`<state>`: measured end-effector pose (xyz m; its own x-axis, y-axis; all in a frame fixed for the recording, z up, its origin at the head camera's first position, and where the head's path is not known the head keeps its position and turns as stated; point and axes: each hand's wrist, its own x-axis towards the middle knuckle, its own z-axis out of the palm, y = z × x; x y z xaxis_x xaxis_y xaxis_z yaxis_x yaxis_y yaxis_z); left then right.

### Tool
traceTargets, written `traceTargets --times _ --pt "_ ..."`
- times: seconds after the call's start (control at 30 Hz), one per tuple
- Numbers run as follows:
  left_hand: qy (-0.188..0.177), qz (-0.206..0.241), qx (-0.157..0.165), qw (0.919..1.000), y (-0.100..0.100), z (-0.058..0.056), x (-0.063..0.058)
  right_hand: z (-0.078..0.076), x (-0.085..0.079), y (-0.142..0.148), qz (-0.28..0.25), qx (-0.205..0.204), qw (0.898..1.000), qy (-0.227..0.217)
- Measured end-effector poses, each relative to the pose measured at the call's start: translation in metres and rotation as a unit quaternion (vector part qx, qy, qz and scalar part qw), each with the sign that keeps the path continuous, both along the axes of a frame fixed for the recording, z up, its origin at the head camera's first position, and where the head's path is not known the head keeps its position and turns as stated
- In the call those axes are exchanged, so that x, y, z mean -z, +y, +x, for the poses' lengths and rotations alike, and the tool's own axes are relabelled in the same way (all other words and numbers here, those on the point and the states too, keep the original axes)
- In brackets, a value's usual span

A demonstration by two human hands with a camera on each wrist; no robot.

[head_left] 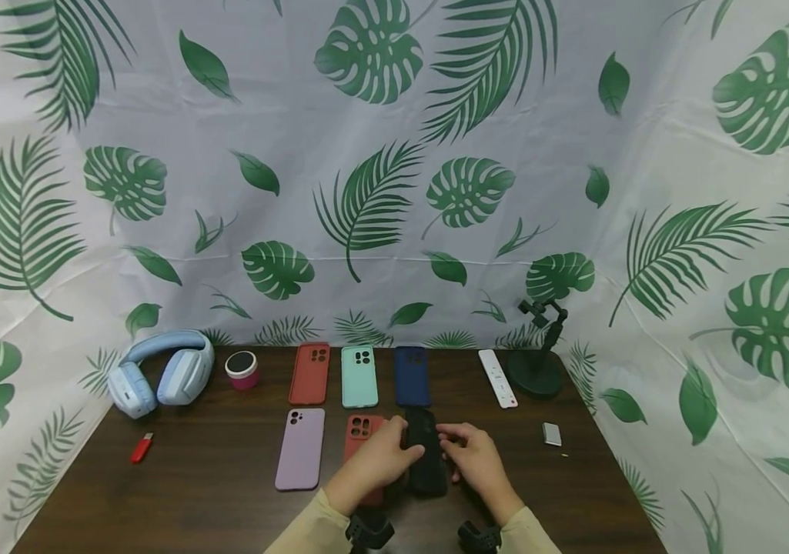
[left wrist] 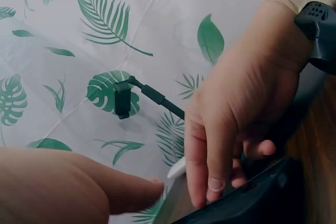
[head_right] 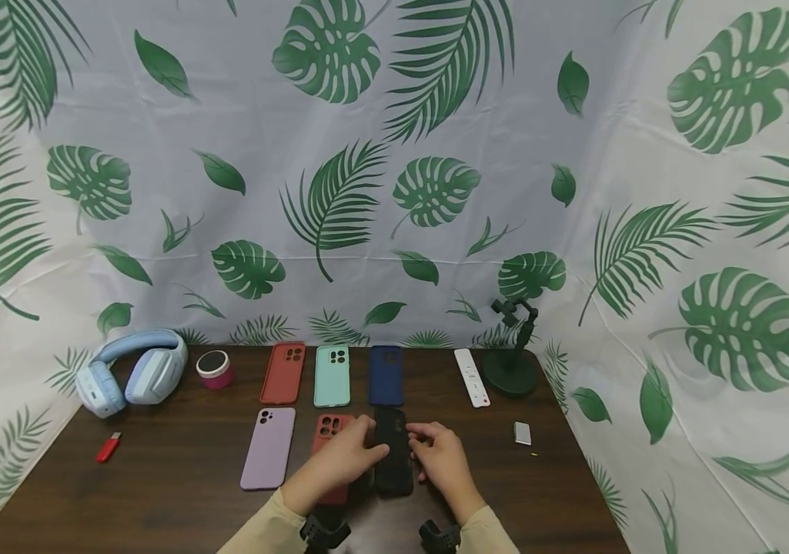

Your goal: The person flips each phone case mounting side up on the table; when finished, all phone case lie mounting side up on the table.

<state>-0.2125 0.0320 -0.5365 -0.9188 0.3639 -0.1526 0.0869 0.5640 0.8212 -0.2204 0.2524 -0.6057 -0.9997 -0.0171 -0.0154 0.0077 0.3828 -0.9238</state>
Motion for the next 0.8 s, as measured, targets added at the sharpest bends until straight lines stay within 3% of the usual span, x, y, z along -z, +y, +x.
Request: traceTargets --times 0.07,0.23,0.4,0.67,0.8 --pt "0.012 -0.025 -0.001 0.9996 0.0 -0.0001 -0.0043 0.0 0.0003 0.0013 0.001 0.004 1.0 -0.001" --pt "0.003 -0.028 0.014 0.9995 0.0003 0.0003 -0.0112 0.0002 -0.0007 0.0024 0.011 0.02 1.0 -0.001" --pt "-0.049 -0.005 0.034 0.9982 0.0017 -0.0008 -0.0115 0.0002 -0.0028 0.0041 0.022 0.045 0.999 0.012" --pt "-0.095 -0.009 0.023 0.9952 0.0029 -0.0005 -0.0094 -0.001 -0.002 0.0043 0.012 0.051 0.999 0.004" --pt "-0.089 0.013 0.014 0.9958 0.0038 -0.0012 -0.005 -0.0008 -0.0025 0.0032 -0.007 0.063 0.998 -0.007"
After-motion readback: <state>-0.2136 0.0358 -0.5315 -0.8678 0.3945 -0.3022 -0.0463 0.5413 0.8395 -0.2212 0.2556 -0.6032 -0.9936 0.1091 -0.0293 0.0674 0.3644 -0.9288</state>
